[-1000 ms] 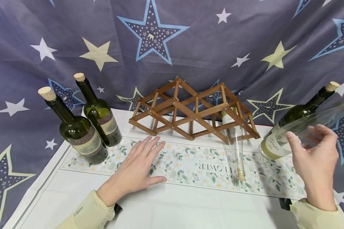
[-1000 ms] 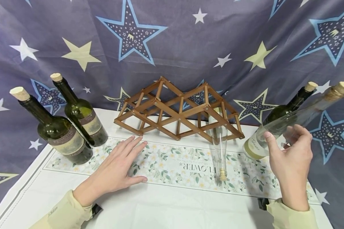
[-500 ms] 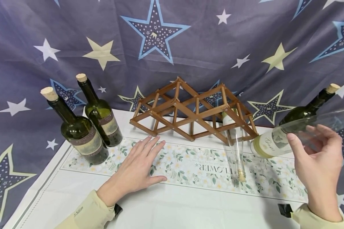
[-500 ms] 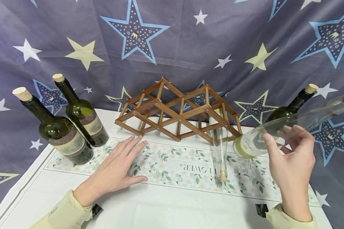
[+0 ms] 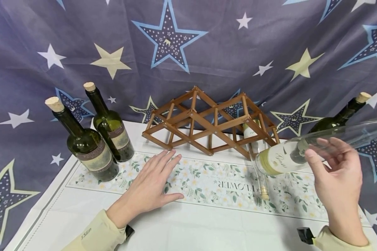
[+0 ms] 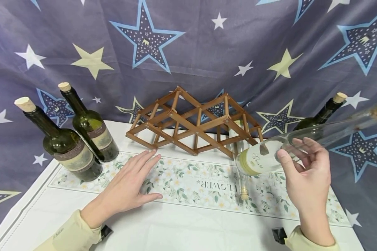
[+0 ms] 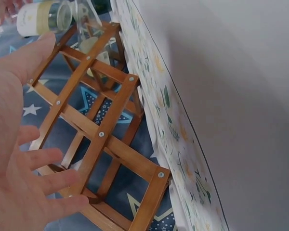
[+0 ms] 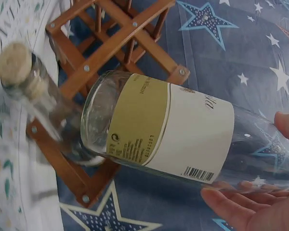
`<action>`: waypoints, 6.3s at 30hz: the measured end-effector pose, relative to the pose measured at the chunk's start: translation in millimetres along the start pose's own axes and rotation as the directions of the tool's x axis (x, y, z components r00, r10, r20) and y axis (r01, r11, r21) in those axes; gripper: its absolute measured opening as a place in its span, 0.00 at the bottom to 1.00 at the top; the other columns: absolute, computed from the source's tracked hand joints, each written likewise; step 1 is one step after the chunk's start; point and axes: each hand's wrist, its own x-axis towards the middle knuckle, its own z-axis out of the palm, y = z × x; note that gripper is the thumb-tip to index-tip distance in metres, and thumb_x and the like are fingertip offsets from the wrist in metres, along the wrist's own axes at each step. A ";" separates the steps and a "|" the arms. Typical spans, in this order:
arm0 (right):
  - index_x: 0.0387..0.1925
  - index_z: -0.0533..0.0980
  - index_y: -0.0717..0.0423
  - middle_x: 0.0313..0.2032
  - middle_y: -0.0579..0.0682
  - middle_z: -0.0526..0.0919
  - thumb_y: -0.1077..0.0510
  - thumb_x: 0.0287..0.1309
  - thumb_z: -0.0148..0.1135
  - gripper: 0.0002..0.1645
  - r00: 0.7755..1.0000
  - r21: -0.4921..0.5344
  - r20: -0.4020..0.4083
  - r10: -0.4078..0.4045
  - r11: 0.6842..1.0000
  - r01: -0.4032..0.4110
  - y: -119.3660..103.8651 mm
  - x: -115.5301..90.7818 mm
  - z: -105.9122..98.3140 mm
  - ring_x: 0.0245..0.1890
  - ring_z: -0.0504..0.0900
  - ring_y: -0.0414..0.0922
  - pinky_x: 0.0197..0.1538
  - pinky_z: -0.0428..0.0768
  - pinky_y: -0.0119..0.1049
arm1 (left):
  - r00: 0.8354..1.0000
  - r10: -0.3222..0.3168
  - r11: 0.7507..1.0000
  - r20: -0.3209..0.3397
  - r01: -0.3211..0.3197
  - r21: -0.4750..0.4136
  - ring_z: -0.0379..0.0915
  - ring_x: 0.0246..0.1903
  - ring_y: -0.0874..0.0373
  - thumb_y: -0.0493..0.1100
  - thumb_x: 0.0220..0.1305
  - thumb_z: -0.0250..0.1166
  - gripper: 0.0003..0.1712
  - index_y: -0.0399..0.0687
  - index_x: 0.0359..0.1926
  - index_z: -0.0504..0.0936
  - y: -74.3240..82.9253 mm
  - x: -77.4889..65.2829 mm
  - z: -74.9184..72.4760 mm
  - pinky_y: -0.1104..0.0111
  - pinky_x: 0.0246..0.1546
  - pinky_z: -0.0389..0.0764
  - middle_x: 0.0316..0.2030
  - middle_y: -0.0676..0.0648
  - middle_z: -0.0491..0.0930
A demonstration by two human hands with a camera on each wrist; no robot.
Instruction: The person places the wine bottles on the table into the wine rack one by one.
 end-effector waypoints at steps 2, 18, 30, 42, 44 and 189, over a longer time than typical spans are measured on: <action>0.64 0.66 0.58 0.55 0.54 0.77 0.68 0.56 0.68 0.35 1.000 0.108 0.022 0.007 0.994 -0.009 -0.5 -2.2 2.8 0.47 0.83 0.39 0.46 0.78 0.21 | 1.000 0.004 1.000 -0.009 -0.004 -0.008 0.44 0.74 0.44 0.77 0.51 0.64 0.65 0.50 0.80 0.50 0.0 0.0 -0.2 0.46 0.70 0.52 0.77 0.45 0.47; 0.63 0.64 0.65 0.56 0.62 0.74 0.77 0.56 0.62 0.33 0.979 0.395 0.192 -0.071 0.919 -0.011 4.6 -22.2 30.9 0.52 0.81 0.49 0.50 0.79 0.29 | 1.000 0.009 0.999 -0.025 -0.010 -0.034 0.44 0.75 0.46 0.78 0.53 0.62 0.64 0.48 0.79 0.51 1.0 1.1 -2.4 0.50 0.71 0.50 0.77 0.45 0.47; 0.63 0.62 0.69 0.57 0.65 0.72 0.81 0.55 0.59 0.34 0.958 0.486 0.264 -0.111 0.873 -0.033 8.3 -37.1 50.4 0.54 0.80 0.52 0.50 0.80 0.33 | 0.999 -0.005 0.999 -0.035 0.003 -0.054 0.44 0.75 0.47 0.77 0.53 0.63 0.64 0.51 0.80 0.49 2.5 1.4 -1.7 0.49 0.70 0.52 0.77 0.45 0.48; 0.63 0.61 0.70 0.58 0.68 0.71 0.82 0.55 0.58 0.34 0.945 0.516 0.316 -0.080 0.850 -0.100 7.0 -54.5 65.7 0.56 0.78 0.56 0.55 0.78 0.39 | 0.998 -0.014 0.995 -0.060 0.008 -0.101 0.48 0.73 0.47 0.77 0.53 0.63 0.64 0.50 0.80 0.50 8.9 2.2 1.5 0.51 0.71 0.52 0.76 0.46 0.50; 0.63 0.60 0.71 0.58 0.69 0.71 0.83 0.54 0.57 0.35 0.944 0.522 0.323 -0.068 0.845 -0.118 7.2 -57.3 67.9 0.56 0.78 0.58 0.56 0.78 0.40 | 0.998 -0.008 0.994 -0.063 0.001 -0.112 0.48 0.74 0.48 0.76 0.52 0.64 0.64 0.50 0.80 0.50 10.4 2.4 2.8 0.53 0.71 0.50 0.76 0.46 0.51; 0.48 0.80 0.51 0.46 0.41 0.81 0.56 0.50 0.75 0.22 0.624 0.103 0.511 -0.591 0.763 0.638 -17.6 -94.4 78.3 0.47 0.80 0.40 0.57 0.73 0.27 | 0.999 -0.003 0.989 -0.052 -0.005 -0.147 0.64 0.61 0.57 0.62 0.57 0.70 0.52 0.47 0.75 0.60 14.8 3.6 -4.6 0.62 0.65 0.62 0.63 0.52 0.69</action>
